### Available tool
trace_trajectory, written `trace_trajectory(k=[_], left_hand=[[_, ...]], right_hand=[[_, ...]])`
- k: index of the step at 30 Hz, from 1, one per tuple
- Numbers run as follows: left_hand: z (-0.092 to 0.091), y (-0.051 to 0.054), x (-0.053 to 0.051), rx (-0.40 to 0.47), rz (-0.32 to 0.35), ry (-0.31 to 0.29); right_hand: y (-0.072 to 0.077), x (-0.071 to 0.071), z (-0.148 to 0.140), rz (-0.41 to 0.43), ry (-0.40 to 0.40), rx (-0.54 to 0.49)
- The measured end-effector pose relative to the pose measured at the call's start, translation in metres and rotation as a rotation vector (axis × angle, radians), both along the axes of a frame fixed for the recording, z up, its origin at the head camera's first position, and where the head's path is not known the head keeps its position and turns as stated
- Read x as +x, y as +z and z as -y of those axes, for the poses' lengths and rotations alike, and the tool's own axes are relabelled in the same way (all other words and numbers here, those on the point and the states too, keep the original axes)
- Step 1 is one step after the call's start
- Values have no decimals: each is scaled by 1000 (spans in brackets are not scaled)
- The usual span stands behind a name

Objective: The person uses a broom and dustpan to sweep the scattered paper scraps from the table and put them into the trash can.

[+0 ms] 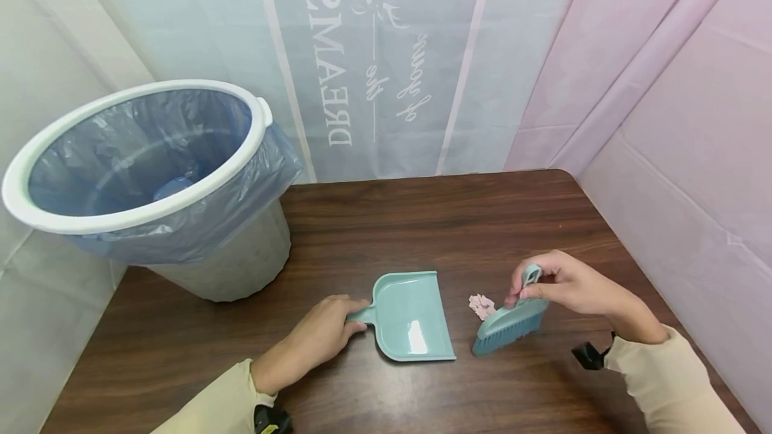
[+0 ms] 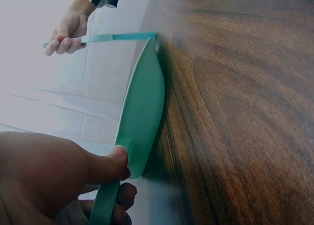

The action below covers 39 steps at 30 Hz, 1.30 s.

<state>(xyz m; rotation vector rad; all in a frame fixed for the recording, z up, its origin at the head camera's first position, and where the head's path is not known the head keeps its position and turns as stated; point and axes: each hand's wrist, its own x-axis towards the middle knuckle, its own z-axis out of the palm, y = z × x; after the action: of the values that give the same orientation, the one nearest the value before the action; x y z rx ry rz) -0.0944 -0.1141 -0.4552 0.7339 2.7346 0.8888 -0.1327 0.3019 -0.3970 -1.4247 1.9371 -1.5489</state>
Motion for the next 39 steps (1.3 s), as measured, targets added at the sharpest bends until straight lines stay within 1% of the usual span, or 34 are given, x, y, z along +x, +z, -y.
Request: trace_trajectory(k=[3,6,10,12,16,18,20,22,24,29,31,33,34,36,39], left_hand=[[0,0,0,0,14,5],[0,0,0,1,24,11],[0,0,0,6,26,13],[0,0,1,9,26,11],[0,-1,1,15,31,15],[0,-1,0,15,31,16],[0,-2,0,17,31,15],[0,-2,0,15,29,11],[-1,-2,0,14,34,11],[0,1,1,7,57,17],[0,1,1,6,61,17],[0,2,1,4,58,15],[0,2,0,5,57,13],[-1,2,0,5,54,11],[0,2,0,-1,53,13]], right_hand=[[0,-3,3,-24,-9,-18],[1,-5,6,-37,-35,-32],[4,-3,6,-38,-96,-72],[7,-1,6,-49,-138,-101],[10,0,6,-126,-239,-129],[7,-1,7,-172,-290,-128],[3,-2,8,-201,-318,-127],[-1,-3,10,-219,-341,-116],[-4,-2,11,-223,-363,-79],[-3,3,13,-188,-392,28],[-2,5,14,-204,-409,26],[0,8,16,-244,-470,23],[2,10,18,-268,-518,23],[4,15,22,-330,-643,27],[9,25,30,-438,-875,84]])
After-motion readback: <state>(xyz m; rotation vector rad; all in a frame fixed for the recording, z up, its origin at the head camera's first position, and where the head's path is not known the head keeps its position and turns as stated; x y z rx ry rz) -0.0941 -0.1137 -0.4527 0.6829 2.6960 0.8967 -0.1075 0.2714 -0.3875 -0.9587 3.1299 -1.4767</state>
